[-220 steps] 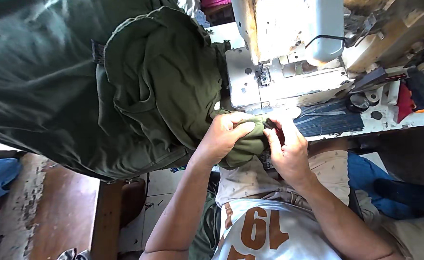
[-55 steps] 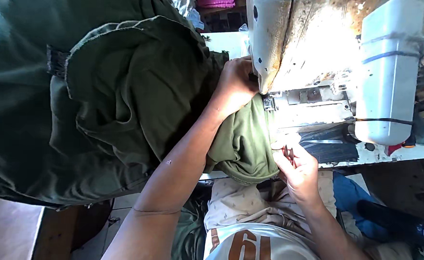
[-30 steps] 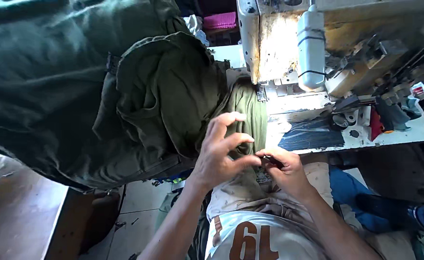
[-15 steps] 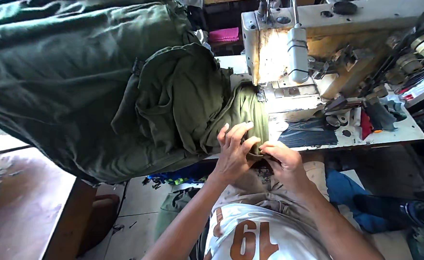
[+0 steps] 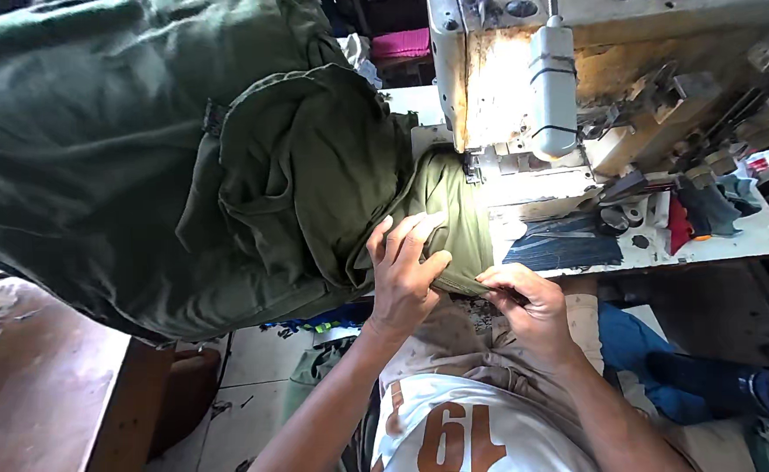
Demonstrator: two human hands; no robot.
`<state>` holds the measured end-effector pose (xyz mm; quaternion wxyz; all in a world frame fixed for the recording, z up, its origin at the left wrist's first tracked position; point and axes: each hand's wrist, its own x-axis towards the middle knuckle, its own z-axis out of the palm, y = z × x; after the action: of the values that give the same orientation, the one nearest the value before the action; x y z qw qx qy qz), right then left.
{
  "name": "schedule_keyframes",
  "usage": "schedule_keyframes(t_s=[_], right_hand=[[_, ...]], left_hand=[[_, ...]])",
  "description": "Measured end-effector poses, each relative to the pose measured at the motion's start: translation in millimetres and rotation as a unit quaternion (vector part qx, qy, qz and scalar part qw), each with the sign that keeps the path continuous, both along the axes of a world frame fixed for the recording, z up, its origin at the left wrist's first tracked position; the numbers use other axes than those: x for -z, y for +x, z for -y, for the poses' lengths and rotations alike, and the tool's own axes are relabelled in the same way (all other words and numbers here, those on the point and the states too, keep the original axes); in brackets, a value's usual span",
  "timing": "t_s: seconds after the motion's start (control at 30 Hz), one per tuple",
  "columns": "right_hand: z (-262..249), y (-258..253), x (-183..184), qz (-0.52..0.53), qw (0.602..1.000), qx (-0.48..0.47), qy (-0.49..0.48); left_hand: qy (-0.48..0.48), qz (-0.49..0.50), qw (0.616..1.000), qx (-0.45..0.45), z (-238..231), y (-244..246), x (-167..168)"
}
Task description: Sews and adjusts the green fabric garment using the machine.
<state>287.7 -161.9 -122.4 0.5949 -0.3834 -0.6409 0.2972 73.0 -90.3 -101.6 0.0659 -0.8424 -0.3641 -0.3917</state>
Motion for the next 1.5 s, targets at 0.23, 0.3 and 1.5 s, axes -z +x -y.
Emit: schedule_keyframes(t_s=[0.23,0.3,1.5], right_hand=[[-3.3,-2.9,-1.9,-0.022,1.0,0.001,-0.019],[-5.1,-3.5,-0.6,-0.028,0.999,0.004,-0.025],[-50.2,-7.6,-8.4,-0.062,0.995,0.045,-0.063]], left_hand=[[-0.002,-0.003,1.0,-0.004,-5.8,-1.0,-4.8],[-0.001,-0.008,1.0,-0.007,-7.9,-0.4,-6.3],[-0.001,-0.045,0.999,0.007,-50.9,6.4,-39.9]])
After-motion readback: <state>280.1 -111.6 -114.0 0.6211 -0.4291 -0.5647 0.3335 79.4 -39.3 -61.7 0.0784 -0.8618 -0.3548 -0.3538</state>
